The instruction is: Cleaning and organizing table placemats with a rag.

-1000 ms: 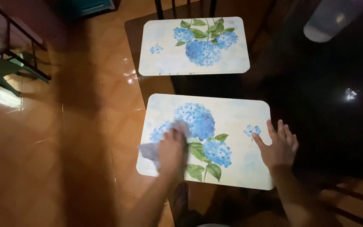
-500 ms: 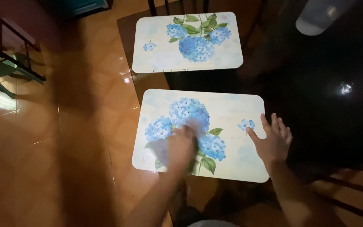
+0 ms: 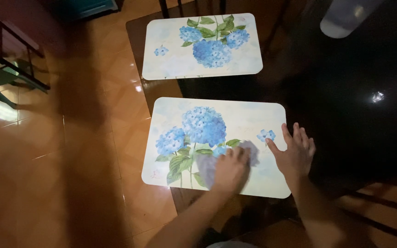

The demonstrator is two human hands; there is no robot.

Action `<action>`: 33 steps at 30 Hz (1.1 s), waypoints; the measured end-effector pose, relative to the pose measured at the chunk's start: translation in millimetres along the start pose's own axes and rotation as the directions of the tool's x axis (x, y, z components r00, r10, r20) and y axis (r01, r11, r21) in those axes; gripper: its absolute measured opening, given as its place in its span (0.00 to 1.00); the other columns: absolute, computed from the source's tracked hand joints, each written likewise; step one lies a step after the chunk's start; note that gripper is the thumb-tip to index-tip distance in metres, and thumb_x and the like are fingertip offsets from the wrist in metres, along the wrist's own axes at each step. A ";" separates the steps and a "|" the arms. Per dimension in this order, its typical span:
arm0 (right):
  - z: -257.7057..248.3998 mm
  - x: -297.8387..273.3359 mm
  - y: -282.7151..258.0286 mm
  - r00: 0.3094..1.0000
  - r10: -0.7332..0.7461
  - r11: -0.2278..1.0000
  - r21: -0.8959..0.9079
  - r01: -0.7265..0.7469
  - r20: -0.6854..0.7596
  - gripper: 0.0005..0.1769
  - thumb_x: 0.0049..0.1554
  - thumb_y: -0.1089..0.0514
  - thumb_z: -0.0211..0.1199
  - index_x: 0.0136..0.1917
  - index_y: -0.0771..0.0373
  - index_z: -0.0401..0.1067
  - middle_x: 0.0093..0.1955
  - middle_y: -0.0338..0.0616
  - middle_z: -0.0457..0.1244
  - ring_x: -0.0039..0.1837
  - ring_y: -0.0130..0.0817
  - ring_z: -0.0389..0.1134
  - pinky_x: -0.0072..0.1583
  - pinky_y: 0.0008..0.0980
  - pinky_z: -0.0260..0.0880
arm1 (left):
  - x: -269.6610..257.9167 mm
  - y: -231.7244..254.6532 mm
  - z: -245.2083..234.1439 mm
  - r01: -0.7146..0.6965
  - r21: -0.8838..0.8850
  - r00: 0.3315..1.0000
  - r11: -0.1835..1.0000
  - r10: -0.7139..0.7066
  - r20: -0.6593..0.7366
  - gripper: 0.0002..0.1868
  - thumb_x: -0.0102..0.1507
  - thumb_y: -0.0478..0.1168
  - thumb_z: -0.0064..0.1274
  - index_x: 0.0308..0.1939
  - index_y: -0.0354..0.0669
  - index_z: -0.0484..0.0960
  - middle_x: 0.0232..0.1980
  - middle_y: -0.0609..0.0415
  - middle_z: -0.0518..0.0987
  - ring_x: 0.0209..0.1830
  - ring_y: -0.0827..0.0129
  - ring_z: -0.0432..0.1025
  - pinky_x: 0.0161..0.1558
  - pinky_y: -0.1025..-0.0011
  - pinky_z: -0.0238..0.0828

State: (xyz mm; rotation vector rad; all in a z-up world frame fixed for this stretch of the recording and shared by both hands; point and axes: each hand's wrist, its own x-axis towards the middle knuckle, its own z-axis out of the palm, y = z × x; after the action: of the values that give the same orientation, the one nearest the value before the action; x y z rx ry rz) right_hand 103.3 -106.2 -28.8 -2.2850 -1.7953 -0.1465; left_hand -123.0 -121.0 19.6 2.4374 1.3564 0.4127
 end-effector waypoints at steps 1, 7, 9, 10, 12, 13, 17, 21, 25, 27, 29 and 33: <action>1.2 -0.1 0.5 1.000 0.002 1.000 -0.002 -0.002 -0.001 0.46 0.58 0.24 0.53 0.81 0.48 0.59 0.85 0.48 0.46 0.85 0.44 0.43 0.80 0.51 0.36 | 2.3 -23.0 9.1 -0.003 -0.001 1.000 1.000 0.003 0.000 0.23 0.59 0.36 0.50 0.59 0.36 0.77 0.54 0.37 0.72 0.51 0.46 0.70 0.45 0.49 0.72; 4.9 -1.9 0.5 0.999 -0.001 1.000 0.006 0.001 -0.040 0.45 0.59 0.24 0.53 0.81 0.47 0.58 0.86 0.46 0.46 0.86 0.42 0.43 0.82 0.50 0.36 | 35.0 -119.4 -13.2 0.335 0.183 0.927 0.924 -0.290 -0.236 0.26 0.57 0.34 0.52 0.60 0.39 0.77 0.60 0.38 0.73 0.56 0.43 0.70 0.46 0.51 0.72; 4.9 -0.8 -2.3 0.999 0.018 0.995 -0.103 -0.021 -0.027 0.47 0.56 0.23 0.54 0.81 0.47 0.59 0.85 0.46 0.47 0.84 0.43 0.43 0.80 0.49 0.36 | 43.3 -118.6 -18.7 0.388 0.204 0.866 0.899 -0.280 -0.414 0.30 0.53 0.35 0.52 0.61 0.34 0.75 0.58 0.36 0.74 0.52 0.44 0.72 0.43 0.53 0.73; 2.9 -1.1 -2.1 0.999 0.021 0.994 -0.104 -0.023 -0.027 0.47 0.56 0.23 0.54 0.81 0.47 0.59 0.85 0.46 0.47 0.84 0.43 0.43 0.80 0.49 0.36 | 49.3 -110.8 -1.8 0.386 0.204 0.867 0.900 -0.278 -0.413 0.30 0.53 0.35 0.52 0.61 0.34 0.75 0.58 0.36 0.74 0.52 0.44 0.72 0.43 0.53 0.73; -0.6 -0.8 -4.2 0.999 0.034 0.999 -0.034 -0.034 -0.016 0.46 0.58 0.24 0.53 0.81 0.47 0.59 0.86 0.45 0.46 0.86 0.41 0.43 0.81 0.49 0.36 | 60.3 -97.0 30.3 0.322 0.121 0.937 0.939 -0.297 -0.185 0.22 0.62 0.36 0.50 0.59 0.31 0.74 0.55 0.40 0.76 0.52 0.47 0.72 0.45 0.51 0.72; 0.1 -0.9 -2.3 0.999 0.034 0.999 -0.035 -0.034 -0.014 0.46 0.58 0.24 0.53 0.81 0.47 0.59 0.86 0.45 0.46 0.86 0.41 0.43 0.81 0.49 0.36 | 58.3 -67.6 36.9 0.322 0.120 0.937 0.939 -0.298 -0.184 0.22 0.62 0.36 0.50 0.59 0.31 0.74 0.55 0.40 0.76 0.52 0.47 0.72 0.45 0.51 0.72; 2.2 0.3 2.5 1.000 0.012 1.000 -0.019 -0.012 0.000 0.45 0.58 0.24 0.54 0.81 0.46 0.59 0.85 0.45 0.46 0.85 0.41 0.43 0.80 0.49 0.36 | 39.4 18.3 17.5 0.099 0.029 0.983 0.995 -0.093 -0.160 0.17 0.64 0.38 0.48 0.55 0.35 0.76 0.51 0.41 0.76 0.48 0.49 0.73 0.46 0.52 0.72; -1.1 0.9 -1.0 1.000 0.022 0.999 -0.047 -0.022 0.010 0.46 0.57 0.24 0.55 0.79 0.48 0.60 0.84 0.46 0.47 0.84 0.42 0.43 0.79 0.50 0.36 | 15.7 1.6 0.7 0.024 -0.069 0.993 0.997 -0.032 -0.114 0.19 0.61 0.37 0.49 0.56 0.38 0.77 0.53 0.43 0.75 0.50 0.47 0.73 0.45 0.50 0.71; -2.2 -3.1 -2.5 0.998 -0.017 0.996 0.085 0.022 -0.053 0.45 0.59 0.25 0.54 0.81 0.49 0.61 0.86 0.47 0.48 0.85 0.44 0.43 0.81 0.51 0.37 | -23.5 -68.9 -22.3 0.182 0.086 0.980 0.980 -0.174 -0.096 0.20 0.62 0.34 0.52 0.59 0.40 0.76 0.56 0.43 0.73 0.51 0.47 0.71 0.49 0.51 0.70; -3.6 -4.5 -2.0 0.999 -0.001 0.998 0.069 0.004 -0.041 0.45 0.59 0.25 0.54 0.80 0.49 0.61 0.85 0.47 0.48 0.85 0.44 0.44 0.80 0.52 0.37 | -42.8 -114.2 -28.8 0.421 0.181 0.906 0.889 -0.404 -0.123 0.31 0.51 0.38 0.57 0.59 0.38 0.73 0.55 0.39 0.72 0.51 0.45 0.70 0.46 0.51 0.70; -0.3 -3.9 1.1 0.999 -0.022 0.999 0.034 0.023 -0.040 0.45 0.60 0.25 0.54 0.81 0.49 0.61 0.85 0.48 0.48 0.85 0.44 0.44 0.81 0.52 0.37 | -61.5 -126.8 -39.1 0.474 0.204 0.877 0.857 -0.439 -0.195 0.30 0.54 0.37 0.55 0.62 0.41 0.74 0.55 0.40 0.72 0.51 0.46 0.71 0.45 0.51 0.70; 9.9 -1.6 3.0 0.998 -0.045 0.994 -0.098 0.041 -0.043 0.46 0.60 0.25 0.54 0.82 0.50 0.60 0.85 0.51 0.48 0.84 0.46 0.44 0.79 0.52 0.38 | -82.7 -139.1 -16.9 0.555 0.209 0.808 0.805 -0.462 -0.366 0.29 0.60 0.34 0.50 0.67 0.43 0.74 0.56 0.41 0.74 0.50 0.47 0.72 0.43 0.53 0.70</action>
State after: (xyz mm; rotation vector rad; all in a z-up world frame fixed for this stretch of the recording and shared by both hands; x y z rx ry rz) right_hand 105.2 -106.0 -39.2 -2.2890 -1.8541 -0.2962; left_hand -277.9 -120.3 -29.9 2.1389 2.2920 0.4658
